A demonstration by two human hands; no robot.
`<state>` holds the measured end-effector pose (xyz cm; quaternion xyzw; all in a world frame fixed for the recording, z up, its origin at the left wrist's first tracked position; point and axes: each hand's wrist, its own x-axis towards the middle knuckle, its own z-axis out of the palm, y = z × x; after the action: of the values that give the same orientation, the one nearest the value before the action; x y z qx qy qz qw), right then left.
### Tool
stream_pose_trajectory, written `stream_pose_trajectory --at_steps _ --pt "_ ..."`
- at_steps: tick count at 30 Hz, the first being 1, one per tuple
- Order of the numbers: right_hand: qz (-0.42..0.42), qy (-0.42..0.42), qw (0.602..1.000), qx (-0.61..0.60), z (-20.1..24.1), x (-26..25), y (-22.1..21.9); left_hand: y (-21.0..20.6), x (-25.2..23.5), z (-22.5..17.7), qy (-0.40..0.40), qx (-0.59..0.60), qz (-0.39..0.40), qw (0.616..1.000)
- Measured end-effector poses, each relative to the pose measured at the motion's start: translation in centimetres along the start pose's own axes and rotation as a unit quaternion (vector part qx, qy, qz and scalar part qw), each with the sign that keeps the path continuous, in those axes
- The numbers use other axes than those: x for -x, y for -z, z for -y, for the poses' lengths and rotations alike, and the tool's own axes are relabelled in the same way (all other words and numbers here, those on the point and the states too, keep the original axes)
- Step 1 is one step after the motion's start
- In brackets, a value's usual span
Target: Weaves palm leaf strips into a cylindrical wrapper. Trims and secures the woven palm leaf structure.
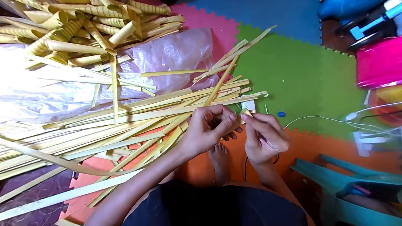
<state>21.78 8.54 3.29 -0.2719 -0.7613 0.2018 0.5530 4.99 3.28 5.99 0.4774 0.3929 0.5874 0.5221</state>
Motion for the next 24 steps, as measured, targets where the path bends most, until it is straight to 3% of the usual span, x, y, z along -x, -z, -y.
stream_pose_trajectory --at_steps 4,6,9,11,17,22,24 --pt "0.03 0.029 0.999 0.029 0.2 -0.3 0.2 0.2 0.5 0.0 -0.01 -0.042 -0.02 0.999" --pt "0.074 -0.043 0.996 -0.039 0.3 -0.8 0.6 0.4 0.7 0.0 -0.045 -0.148 -0.042 0.987" --pt "0.154 -0.233 0.94 -0.196 0.4 -2.3 1.2 0.4 0.7 0.2 -0.097 -0.259 -0.066 0.959" --pt "0.157 -0.285 0.919 -0.222 0.4 -2.9 0.9 0.2 0.6 0.2 -0.108 -0.283 -0.066 0.951" --pt "0.11 -0.187 0.97 -0.112 0.4 -2.5 -0.1 -0.3 0.6 -0.3 -0.052 -0.241 -0.047 0.968" --pt "0.105 -0.26 0.932 -0.231 0.2 -1.9 0.3 0.2 0.3 -0.8 -0.005 -0.164 -0.057 0.985" --pt "0.082 -0.181 0.966 -0.163 0.2 -1.4 0.2 0.3 0.1 -0.5 0.02 -0.158 -0.057 0.986"
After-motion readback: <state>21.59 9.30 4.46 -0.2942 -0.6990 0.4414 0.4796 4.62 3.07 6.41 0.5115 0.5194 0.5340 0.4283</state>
